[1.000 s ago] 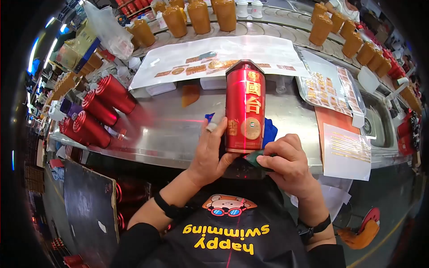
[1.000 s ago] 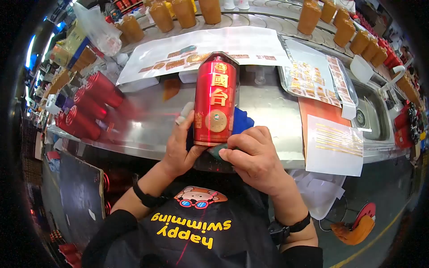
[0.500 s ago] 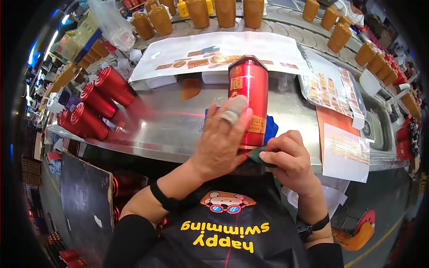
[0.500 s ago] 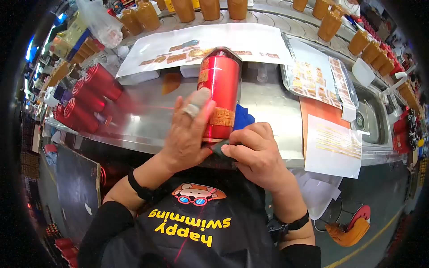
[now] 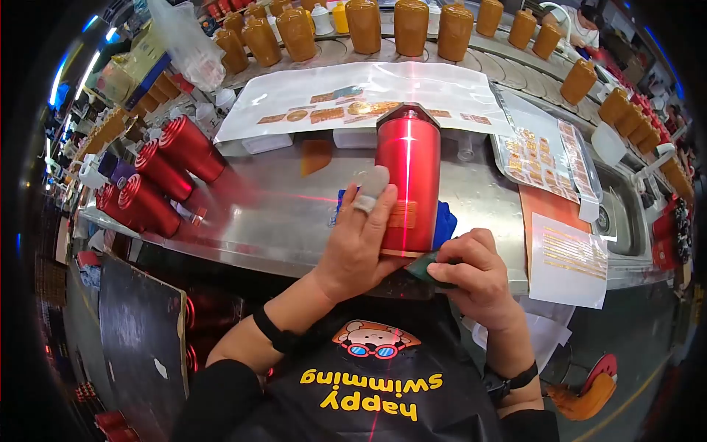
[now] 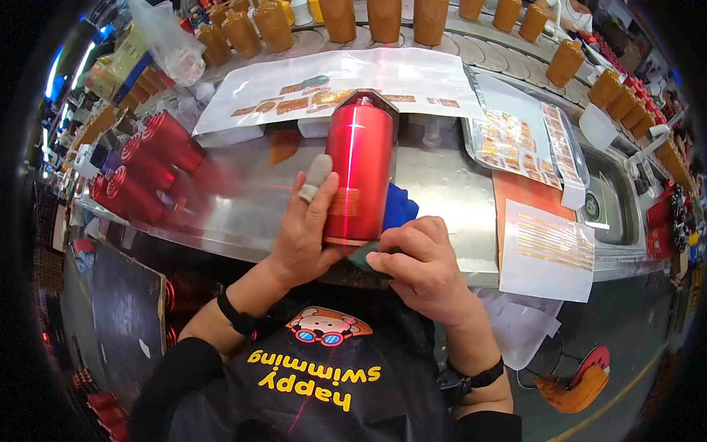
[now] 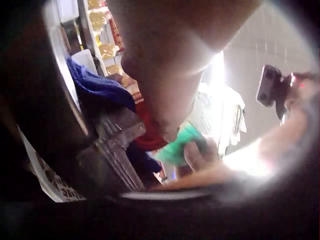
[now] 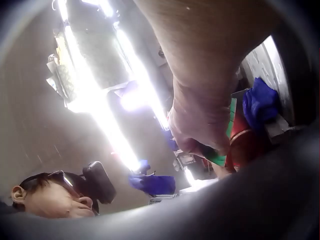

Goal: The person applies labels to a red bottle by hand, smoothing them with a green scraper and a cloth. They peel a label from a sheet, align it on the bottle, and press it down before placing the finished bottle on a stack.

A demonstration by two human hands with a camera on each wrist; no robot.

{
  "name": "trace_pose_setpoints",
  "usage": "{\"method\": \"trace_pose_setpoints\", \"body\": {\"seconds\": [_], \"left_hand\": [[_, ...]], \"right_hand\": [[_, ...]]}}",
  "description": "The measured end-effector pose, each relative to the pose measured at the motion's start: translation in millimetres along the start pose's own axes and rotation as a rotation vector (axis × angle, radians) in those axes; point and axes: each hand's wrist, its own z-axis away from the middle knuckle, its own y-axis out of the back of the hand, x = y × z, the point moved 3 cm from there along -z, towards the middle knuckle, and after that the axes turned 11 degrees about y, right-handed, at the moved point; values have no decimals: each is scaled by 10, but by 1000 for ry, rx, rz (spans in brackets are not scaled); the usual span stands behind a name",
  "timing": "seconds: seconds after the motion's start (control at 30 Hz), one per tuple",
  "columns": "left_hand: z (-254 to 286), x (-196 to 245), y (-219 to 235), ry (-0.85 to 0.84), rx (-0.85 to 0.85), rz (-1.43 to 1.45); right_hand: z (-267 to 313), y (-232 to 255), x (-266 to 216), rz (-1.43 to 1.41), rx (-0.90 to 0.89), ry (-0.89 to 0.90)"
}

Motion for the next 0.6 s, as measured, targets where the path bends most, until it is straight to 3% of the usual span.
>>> {"method": "trace_pose_setpoints", "body": {"seconds": [0.13, 0.33, 0.37, 0.5, 0.53, 0.6], "left_hand": [[163, -139, -82, 139, -16, 232], [261, -119, -75, 201, -25, 210], [255, -87, -48, 162, 1, 159], [177, 64, 46, -32, -13, -107], [134, 113, 86, -45, -45, -150], [29, 191, 178, -86, -110, -239]], "right_hand": [[22, 57, 8, -30, -34, -44], [31, 118, 82, -456, 142, -612], [13, 108, 120, -406, 145, -552], [-79, 76, 180, -493, 204, -662], [-129, 35, 178, -553, 176, -670], [-154, 19, 252, -387, 60, -558]]}}
